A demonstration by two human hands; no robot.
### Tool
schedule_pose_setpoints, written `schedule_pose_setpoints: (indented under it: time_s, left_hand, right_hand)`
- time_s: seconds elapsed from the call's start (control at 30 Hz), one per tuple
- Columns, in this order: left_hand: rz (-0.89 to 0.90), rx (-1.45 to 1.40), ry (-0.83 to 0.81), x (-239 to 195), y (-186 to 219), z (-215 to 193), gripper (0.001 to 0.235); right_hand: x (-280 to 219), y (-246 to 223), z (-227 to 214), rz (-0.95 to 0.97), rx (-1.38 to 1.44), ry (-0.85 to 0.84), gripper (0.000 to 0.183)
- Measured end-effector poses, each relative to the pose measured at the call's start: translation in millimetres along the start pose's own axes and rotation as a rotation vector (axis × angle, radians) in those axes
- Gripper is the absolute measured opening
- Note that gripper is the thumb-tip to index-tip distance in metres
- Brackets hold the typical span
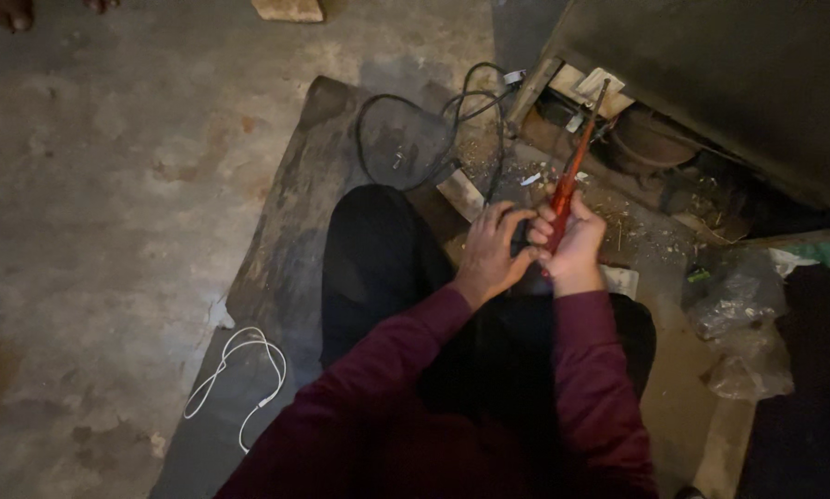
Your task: The person sits on the floor and uses a red screwdriver to manipulate wires and components within a small white electrical box. They also use a red cloth to wipe the area and handle the wires with their hands.
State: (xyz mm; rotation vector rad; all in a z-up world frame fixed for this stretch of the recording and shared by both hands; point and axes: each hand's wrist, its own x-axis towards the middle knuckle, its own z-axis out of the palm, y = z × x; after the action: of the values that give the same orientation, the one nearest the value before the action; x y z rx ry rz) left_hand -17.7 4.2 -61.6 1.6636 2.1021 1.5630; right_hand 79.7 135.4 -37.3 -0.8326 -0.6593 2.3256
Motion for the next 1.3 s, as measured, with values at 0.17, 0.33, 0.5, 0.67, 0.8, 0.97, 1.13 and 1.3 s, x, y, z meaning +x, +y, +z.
schedule_pose_setpoints:
  time_s: [0.17, 0.33, 0.5, 0.67, 0.8, 0.97, 1.13, 1.3]
  left_hand:
    - [0.023, 0.124, 0.048, 1, 0, -5, 0.069]
    - [-0.068, -0.012, 0.023, 0, -2, -2, 0.065]
    - [-0.055, -0.025, 0.023, 7, -6, -8, 0.067]
    - [-0.026, -0.043, 0.006, 4, 2, -1, 0.066]
    - [-0.025, 0.014, 0.034, 6, 9, -3, 0.067]
    - [-0.063, 0.021, -0.002, 2, 11, -2, 0.065]
    - [-0.061, -0.053, -0.022, -3, 3, 5, 0.058]
    - [-0.087, -0.117, -0.053, -5, 7, 8, 0.057]
  right_hand:
    - [4, 7, 21, -0.086, -0.455, 0.317, 0.044]
    - [13, 17, 17, -0.036, -0.473, 0.363, 0.058]
    - [27, 24, 6, -0.017, -0.293, 0.286, 0.047]
    - [18, 13, -14, 0.054, 0.302, -0.254, 0.038]
    - [6, 7, 0, 0.038, -0.076, 0.163, 0.044]
    - [2, 10, 18, -0.11, -0.334, 0.345, 0.04]
    - [14, 11, 6, -0.06, -0.183, 0.29, 0.04]
    - [14, 7, -19, 0.038, 0.246, -0.027, 0.045]
